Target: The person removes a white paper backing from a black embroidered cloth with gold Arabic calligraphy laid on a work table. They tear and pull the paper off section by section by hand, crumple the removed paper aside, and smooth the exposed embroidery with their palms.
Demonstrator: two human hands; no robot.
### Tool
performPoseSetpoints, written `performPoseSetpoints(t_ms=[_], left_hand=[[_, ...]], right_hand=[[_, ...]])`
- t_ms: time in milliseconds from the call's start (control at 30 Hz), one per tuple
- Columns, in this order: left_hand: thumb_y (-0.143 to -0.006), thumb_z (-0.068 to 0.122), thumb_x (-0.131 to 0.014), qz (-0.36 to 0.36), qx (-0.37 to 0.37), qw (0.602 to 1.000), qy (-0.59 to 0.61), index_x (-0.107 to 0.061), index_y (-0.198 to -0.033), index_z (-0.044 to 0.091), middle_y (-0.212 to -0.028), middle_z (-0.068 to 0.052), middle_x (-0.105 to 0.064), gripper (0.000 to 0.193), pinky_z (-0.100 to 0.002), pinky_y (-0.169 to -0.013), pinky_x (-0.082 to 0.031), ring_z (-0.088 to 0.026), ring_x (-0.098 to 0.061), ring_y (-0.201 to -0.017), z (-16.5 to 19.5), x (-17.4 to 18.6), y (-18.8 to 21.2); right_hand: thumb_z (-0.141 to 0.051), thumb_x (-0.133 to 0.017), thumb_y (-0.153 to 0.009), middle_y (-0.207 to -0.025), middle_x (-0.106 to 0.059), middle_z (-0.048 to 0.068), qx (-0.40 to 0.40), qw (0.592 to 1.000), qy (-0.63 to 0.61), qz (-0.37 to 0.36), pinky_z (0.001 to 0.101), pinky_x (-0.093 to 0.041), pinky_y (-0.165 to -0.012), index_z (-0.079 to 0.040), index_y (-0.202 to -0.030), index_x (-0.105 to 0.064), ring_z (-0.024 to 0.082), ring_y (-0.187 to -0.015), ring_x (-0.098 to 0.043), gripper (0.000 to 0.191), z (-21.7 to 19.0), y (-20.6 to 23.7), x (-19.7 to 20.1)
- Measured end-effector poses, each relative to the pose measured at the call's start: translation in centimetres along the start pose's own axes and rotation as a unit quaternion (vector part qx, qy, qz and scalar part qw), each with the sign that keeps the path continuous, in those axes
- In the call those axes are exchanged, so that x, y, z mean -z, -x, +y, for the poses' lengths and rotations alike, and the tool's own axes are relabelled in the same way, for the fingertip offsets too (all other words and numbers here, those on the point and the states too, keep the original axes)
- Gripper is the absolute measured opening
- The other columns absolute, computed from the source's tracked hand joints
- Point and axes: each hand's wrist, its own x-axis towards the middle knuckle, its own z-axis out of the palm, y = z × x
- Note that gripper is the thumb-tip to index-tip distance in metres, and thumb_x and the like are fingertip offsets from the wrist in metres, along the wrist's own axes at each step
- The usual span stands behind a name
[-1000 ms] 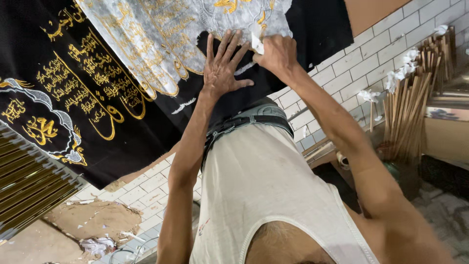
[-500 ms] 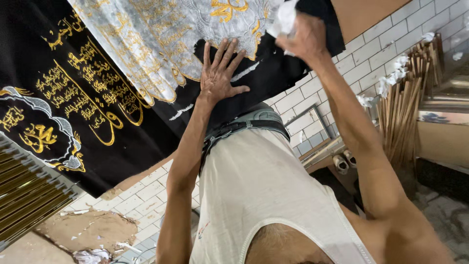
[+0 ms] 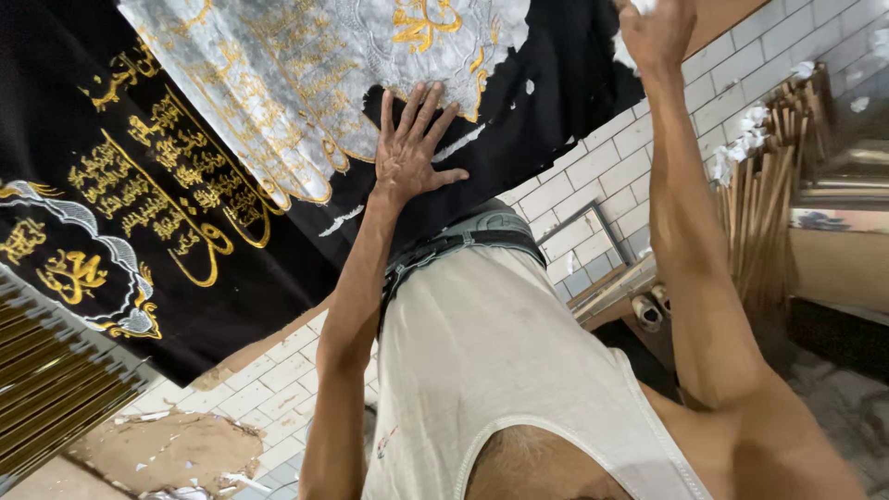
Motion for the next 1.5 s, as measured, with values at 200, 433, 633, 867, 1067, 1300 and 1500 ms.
performPoseSetpoints(t_ms=[200,433,633,867,1067,1300,1500], left_hand=[[-0.089,0.045,-0.081,0.085,-0.035,0.996,-0.015,-0.068,-0.132,0.011,-0.149,-0.013,-0.053,0.057,-0.062,-0.122,-0.025,-0.033,-0.043,-0.143,-0.2,-1.0,1.1],[-0.091,0.019,-0.080,0.143,-0.048,0.989,-0.005,-0.071,-0.106,0.009,-0.100,-0.005,-0.059,0.021,-0.041,-0.086,-0.047,-0.025,-0.059,-0.094,1.6,-1.3,0.1],[-0.087,0.016,-0.070,0.111,-0.125,0.985,-0.032,-0.064,-0.103,0.007,-0.097,-0.008,-0.061,0.019,-0.040,-0.078,-0.049,-0.025,-0.061,-0.092,2.8,-3.0,-2.6],[-0.090,0.009,-0.067,0.105,-0.011,0.994,-0.022,-0.059,-0.093,0.007,-0.086,-0.009,-0.056,0.009,-0.040,-0.073,-0.049,-0.027,-0.061,-0.082,2.3,-1.1,-1.7],[-0.085,0.031,-0.068,0.149,-0.065,0.985,-0.054,-0.062,-0.105,0.007,-0.094,-0.006,-0.055,0.032,-0.037,-0.066,-0.045,-0.022,-0.057,-0.082,4.0,0.3,-1.7],[-0.093,0.016,-0.066,-0.016,-0.089,0.980,-0.180,-0.059,-0.094,0.013,-0.089,-0.003,-0.053,0.007,-0.033,-0.060,-0.046,-0.018,-0.059,-0.081,3.5,-3.6,-2.6],[-0.100,0.017,-0.067,0.008,-0.005,0.998,-0.055,-0.060,-0.098,0.010,-0.094,-0.005,-0.055,0.011,-0.036,-0.070,-0.052,-0.021,-0.061,-0.086,2.7,-2.1,-1.5]], right_hand=[[0.000,-0.071,-0.089,-0.089,-0.073,0.009,-0.138,0.914,-0.362,-0.121,0.0301,-0.055,-0.068,0.003,-0.108,-0.066,0.014,-0.077,-0.070,0.020,-6.9,7.3,-0.9],[-0.012,-0.060,-0.088,-0.078,-0.074,0.008,-0.238,0.890,-0.342,-0.188,0.0250,-0.052,-0.058,0.001,-0.090,-0.076,0.012,-0.065,-0.067,0.021,-13.9,9.8,-5.1],[-0.011,-0.055,-0.090,-0.077,-0.074,0.006,-0.257,0.867,-0.407,-0.131,0.0255,-0.052,-0.058,0.003,-0.087,-0.073,0.009,-0.065,-0.065,0.023,-13.1,10.3,-6.3],[-0.006,-0.055,-0.087,-0.069,-0.065,0.005,-0.211,0.909,-0.349,-0.089,0.0279,-0.047,-0.055,0.004,-0.083,-0.071,0.010,-0.059,-0.057,0.019,-13.5,11.1,-6.5],[-0.005,-0.054,-0.088,-0.068,-0.064,0.003,-0.197,0.906,-0.362,-0.093,0.0280,-0.044,-0.052,0.004,-0.083,-0.071,0.008,-0.056,-0.054,0.020,-13.4,11.0,-6.7],[-0.004,-0.055,-0.088,-0.064,-0.061,0.002,-0.223,0.897,-0.371,-0.093,0.0285,-0.041,-0.050,0.003,-0.082,-0.070,0.008,-0.054,-0.052,0.018,-13.7,11.3,-6.9],[-0.005,-0.057,-0.087,-0.069,-0.067,0.004,-0.230,0.902,-0.355,-0.084,0.0290,-0.048,-0.056,0.003,-0.079,-0.068,0.009,-0.059,-0.059,0.016,-13.8,11.0,-6.9]])
